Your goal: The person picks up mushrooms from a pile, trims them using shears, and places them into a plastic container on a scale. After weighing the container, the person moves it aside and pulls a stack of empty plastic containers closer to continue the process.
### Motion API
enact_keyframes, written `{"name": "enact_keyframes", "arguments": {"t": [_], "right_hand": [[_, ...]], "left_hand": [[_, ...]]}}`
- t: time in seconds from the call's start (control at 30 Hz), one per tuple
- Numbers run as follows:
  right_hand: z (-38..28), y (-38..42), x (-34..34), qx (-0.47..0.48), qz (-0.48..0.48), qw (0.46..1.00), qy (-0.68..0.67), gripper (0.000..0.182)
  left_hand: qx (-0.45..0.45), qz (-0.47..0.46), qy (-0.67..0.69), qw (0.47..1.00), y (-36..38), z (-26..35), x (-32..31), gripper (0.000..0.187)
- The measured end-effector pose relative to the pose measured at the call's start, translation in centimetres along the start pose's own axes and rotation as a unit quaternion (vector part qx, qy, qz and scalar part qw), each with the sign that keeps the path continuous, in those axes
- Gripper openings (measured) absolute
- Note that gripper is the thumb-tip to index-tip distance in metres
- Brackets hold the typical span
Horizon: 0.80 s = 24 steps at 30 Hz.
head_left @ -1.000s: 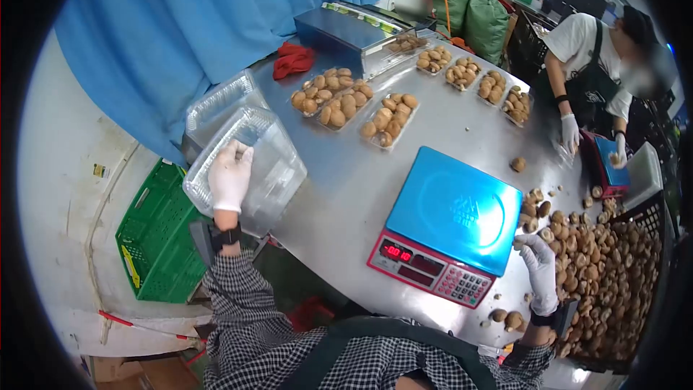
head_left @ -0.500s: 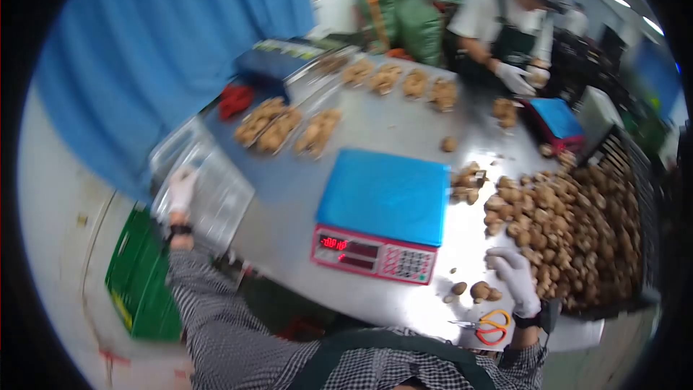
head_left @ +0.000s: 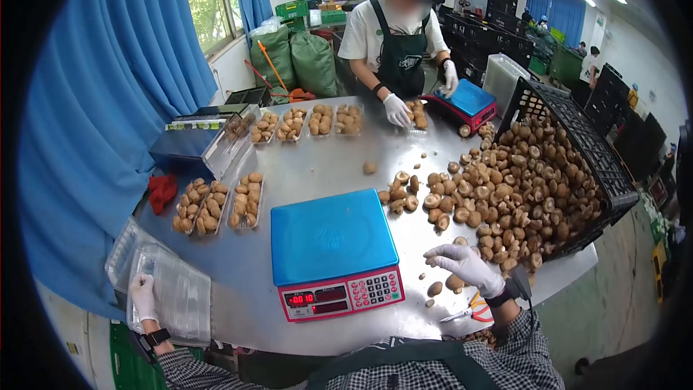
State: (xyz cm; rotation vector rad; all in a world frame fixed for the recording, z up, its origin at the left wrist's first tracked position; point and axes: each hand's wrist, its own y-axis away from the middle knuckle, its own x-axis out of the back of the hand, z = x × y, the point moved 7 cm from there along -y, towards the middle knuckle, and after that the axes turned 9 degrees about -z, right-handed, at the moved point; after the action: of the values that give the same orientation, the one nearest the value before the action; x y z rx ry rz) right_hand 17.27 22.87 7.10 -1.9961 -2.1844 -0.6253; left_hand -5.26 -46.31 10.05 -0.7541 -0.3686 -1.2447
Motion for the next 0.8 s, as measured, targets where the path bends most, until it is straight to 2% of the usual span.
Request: {"name": "enact_keyframes", "arguments": {"t": [0.13,0.2,0.23,0.27,0.3,0.37,0.43,0.47,0.53,0.6,0.67,0.7,0.8], "right_hand": [[-0.3,-0.8,-1.9,-0.008,-0.015,0.999,-0.040,0.037],[-0.7,-0.4,-2.3,-0.071,-0.028,0.996,-0.045,0.037],[-0.3,-0.4,-2.4,-0.052,-0.025,0.998,-0.035,0.037],[0.2,-0.6,-2.3,-0.055,-0.020,0.998,-0.039,0.037],[0.6,-0.7,-2.0,-0.062,-0.014,0.998,-0.020,0.036],[0.6,0.1,-1.7,-0.085,0.010,0.996,0.019,0.035],[1.2,0.8,-0.8,0.003,0.081,0.993,0.086,0.033],[2.6,1.1,0.1,-0.029,0.067,0.992,0.105,0.031],[2.7,3.2,1.1,0.012,0.149,0.988,-0.031,0.027],[3.2,5.5,2.1,0.013,0.192,0.979,-0.061,0.027],[5.8,8.6,2.9,-0.064,0.245,0.966,-0.051,0.027],[7.1,9.9,3.0,-0.067,0.252,0.963,-0.075,0.027],[9.8,14.0,2.3,-0.106,0.301,0.946,-0.064,0.029]], "left_hand": [[-0.001,-0.010,-0.010,1.000,-0.1,-0.1,-0.1,0.017],[0.038,0.036,-0.092,0.994,0.0,-0.7,0.3,0.017],[0.036,0.031,-0.092,0.995,0.3,0.6,0.1,0.017],[-0.041,0.108,-0.199,0.973,1.1,3.6,0.9,0.017],[-0.119,0.180,-0.302,0.929,2.3,7.5,1.1,0.020],[-0.196,0.198,-0.300,0.912,3.4,14.4,-0.1,0.022],[-0.230,0.137,-0.157,0.951,4.9,21.2,-4.0,0.019],[-0.270,0.111,-0.116,0.949,5.9,23.9,-7.2,0.017],[-0.323,0.036,-0.069,0.943,7.3,27.7,-13.3,0.011],[-0.369,-0.049,-0.065,0.926,8.1,29.0,-19.6,0.009],[-0.408,-0.093,-0.027,0.908,9.2,29.3,-24.9,0.010],[-0.410,-0.119,-0.016,0.904,9.8,29.0,-27.2,0.010],[-0.432,-0.180,0.006,0.884,11.7,28.8,-31.4,0.010]]}}
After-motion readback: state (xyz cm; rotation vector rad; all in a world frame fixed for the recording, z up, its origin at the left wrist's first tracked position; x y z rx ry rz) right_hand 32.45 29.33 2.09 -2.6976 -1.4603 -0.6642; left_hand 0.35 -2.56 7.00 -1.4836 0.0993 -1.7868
